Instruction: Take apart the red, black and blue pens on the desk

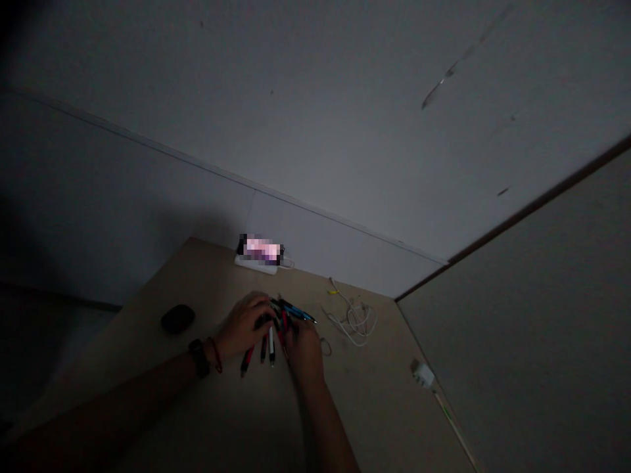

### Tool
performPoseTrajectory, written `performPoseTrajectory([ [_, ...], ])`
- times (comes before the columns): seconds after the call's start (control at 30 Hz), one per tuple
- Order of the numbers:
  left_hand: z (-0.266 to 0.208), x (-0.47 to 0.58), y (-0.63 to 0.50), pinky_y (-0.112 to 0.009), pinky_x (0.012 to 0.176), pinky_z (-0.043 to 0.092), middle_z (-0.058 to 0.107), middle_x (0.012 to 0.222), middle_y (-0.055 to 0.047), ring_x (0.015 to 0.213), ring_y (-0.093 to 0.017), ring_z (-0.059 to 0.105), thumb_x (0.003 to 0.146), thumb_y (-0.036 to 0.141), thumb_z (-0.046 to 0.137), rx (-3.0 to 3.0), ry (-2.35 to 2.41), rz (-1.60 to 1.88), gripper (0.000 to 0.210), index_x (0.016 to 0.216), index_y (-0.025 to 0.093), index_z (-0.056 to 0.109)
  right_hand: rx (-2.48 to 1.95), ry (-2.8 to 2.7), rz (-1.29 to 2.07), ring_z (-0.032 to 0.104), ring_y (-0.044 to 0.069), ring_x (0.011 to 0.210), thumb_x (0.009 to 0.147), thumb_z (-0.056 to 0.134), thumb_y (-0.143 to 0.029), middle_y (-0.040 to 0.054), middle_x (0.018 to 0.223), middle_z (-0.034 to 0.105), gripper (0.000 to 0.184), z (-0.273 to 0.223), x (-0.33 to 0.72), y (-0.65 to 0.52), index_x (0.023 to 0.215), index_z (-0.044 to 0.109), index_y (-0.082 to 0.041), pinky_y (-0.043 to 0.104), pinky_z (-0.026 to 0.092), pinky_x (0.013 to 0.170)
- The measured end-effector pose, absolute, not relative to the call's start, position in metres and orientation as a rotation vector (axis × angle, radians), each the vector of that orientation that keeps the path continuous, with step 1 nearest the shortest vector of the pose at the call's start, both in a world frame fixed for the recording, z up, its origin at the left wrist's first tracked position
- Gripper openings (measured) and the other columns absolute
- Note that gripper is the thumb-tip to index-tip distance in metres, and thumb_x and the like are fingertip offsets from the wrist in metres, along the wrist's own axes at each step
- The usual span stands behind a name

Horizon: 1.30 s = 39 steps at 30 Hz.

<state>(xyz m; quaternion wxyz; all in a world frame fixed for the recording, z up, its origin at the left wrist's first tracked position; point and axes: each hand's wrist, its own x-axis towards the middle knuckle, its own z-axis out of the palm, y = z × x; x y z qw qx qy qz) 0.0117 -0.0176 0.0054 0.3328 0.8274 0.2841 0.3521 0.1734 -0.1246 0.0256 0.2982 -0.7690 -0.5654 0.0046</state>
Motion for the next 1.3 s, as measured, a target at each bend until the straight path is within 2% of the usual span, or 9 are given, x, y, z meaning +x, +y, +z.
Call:
performPoseTrajectory([
  [0.1, 0.007, 0.013, -0.016, -0.044, 0.102, 0.047, 0.066, 0.117, -0.009, 0.113, -0.025, 0.06, 0.086, 0.022, 0.062, 2.035, 0.71, 0.986, 0.012, 0.094, 0.022, 0.07, -1.974, -1.323, 0.118, 0.07, 0.026, 0.08, 0.085, 0.055, -0.03, 0.0099, 0.087, 0.074, 0.021, 0.032, 0.177, -0.113, 0.089, 0.073, -0.021, 0.036, 0.055, 0.074],
  [0.27, 0.01, 0.014, -0.013, -0.035, 0.092, 0.052, 0.072, 0.103, -0.007, 0.1, -0.021, 0.066, 0.094, 0.034, 0.054, 1.762, 0.736, 1.007, 0.021, 0.099, 0.02, 0.069, -1.521, -1.0, 0.698, 0.065, 0.017, 0.065, 0.077, 0.071, -0.046, 0.0015, 0.075, 0.07, 0.029, 0.04, 0.158, -0.079, 0.086, 0.067, -0.019, 0.028, 0.053, 0.061],
  [0.4, 0.012, 0.014, -0.011, -0.032, 0.085, 0.054, 0.074, 0.102, -0.007, 0.096, -0.021, 0.068, 0.095, 0.04, 0.051, 1.633, 0.685, 0.924, 0.029, 0.103, 0.018, 0.069, -1.2, -0.746, 0.935, 0.064, 0.014, 0.065, 0.072, 0.08, -0.045, -0.0032, 0.074, 0.065, 0.033, 0.033, 0.143, -0.068, 0.078, 0.058, -0.022, 0.026, 0.056, 0.061],
  [0.53, 0.018, 0.012, -0.009, -0.032, 0.085, 0.054, 0.075, 0.099, -0.005, 0.094, -0.021, 0.069, 0.09, 0.037, 0.061, 1.704, 0.643, 0.865, 0.023, 0.1, 0.019, 0.07, -1.168, -0.716, 0.976, 0.066, 0.015, 0.067, 0.069, 0.083, -0.047, -0.0021, 0.073, 0.066, 0.037, 0.028, 0.147, -0.074, 0.081, 0.06, -0.021, 0.029, 0.059, 0.063],
  [0.63, 0.025, 0.008, -0.006, -0.033, 0.086, 0.053, 0.076, 0.099, -0.004, 0.094, -0.022, 0.069, 0.088, 0.034, 0.062, 1.796, 0.693, 0.816, 0.021, 0.101, 0.021, 0.073, -1.194, -0.736, 0.965, 0.066, 0.016, 0.068, 0.067, 0.084, -0.049, -0.0019, 0.073, 0.066, 0.038, 0.029, 0.151, -0.077, 0.082, 0.061, -0.022, 0.028, 0.059, 0.062],
  [0.73, 0.028, 0.001, -0.001, -0.034, 0.086, 0.053, 0.077, 0.099, -0.004, 0.093, -0.023, 0.07, 0.089, 0.037, 0.062, 1.887, 0.718, 0.776, 0.023, 0.101, 0.023, 0.075, -1.246, -0.807, 0.86, 0.066, 0.017, 0.067, 0.073, 0.077, -0.057, -0.0001, 0.07, 0.068, 0.039, 0.032, 0.151, -0.078, 0.081, 0.062, -0.022, 0.029, 0.058, 0.061],
  [0.93, 0.023, -0.006, 0.005, -0.034, 0.085, 0.054, 0.077, 0.099, -0.004, 0.091, -0.022, 0.071, 0.088, 0.033, 0.065, 2.062, 0.688, 0.756, 0.022, 0.104, 0.025, 0.076, -1.375, -0.853, 0.72, 0.055, 0.014, 0.043, 0.084, 0.059, -0.068, -0.0034, 0.05, 0.059, 0.047, 0.035, 0.149, -0.079, 0.071, 0.055, -0.023, 0.025, 0.043, 0.044],
  [1.1, 0.02, -0.007, 0.006, -0.032, 0.083, 0.054, 0.077, 0.097, -0.005, 0.088, -0.021, 0.071, 0.085, 0.032, 0.069, 2.064, 0.713, 0.821, 0.018, 0.1, 0.022, 0.076, -1.461, -0.905, 0.655, 0.047, 0.013, 0.038, 0.085, 0.058, -0.068, -0.004, 0.043, 0.053, 0.052, 0.035, 0.151, -0.079, 0.06, 0.052, -0.023, 0.025, 0.037, 0.043],
  [1.3, 0.025, -0.008, 0.007, -0.029, 0.072, 0.052, 0.075, 0.086, -0.004, 0.078, -0.019, 0.068, 0.08, 0.04, 0.074, 2.014, 0.795, 0.888, 0.023, 0.09, 0.02, 0.074, -1.562, -0.97, 0.622, 0.043, 0.012, 0.036, 0.088, 0.053, -0.069, -0.0033, 0.036, 0.046, 0.062, 0.025, 0.159, -0.079, 0.047, 0.05, -0.023, 0.026, 0.035, 0.045],
])
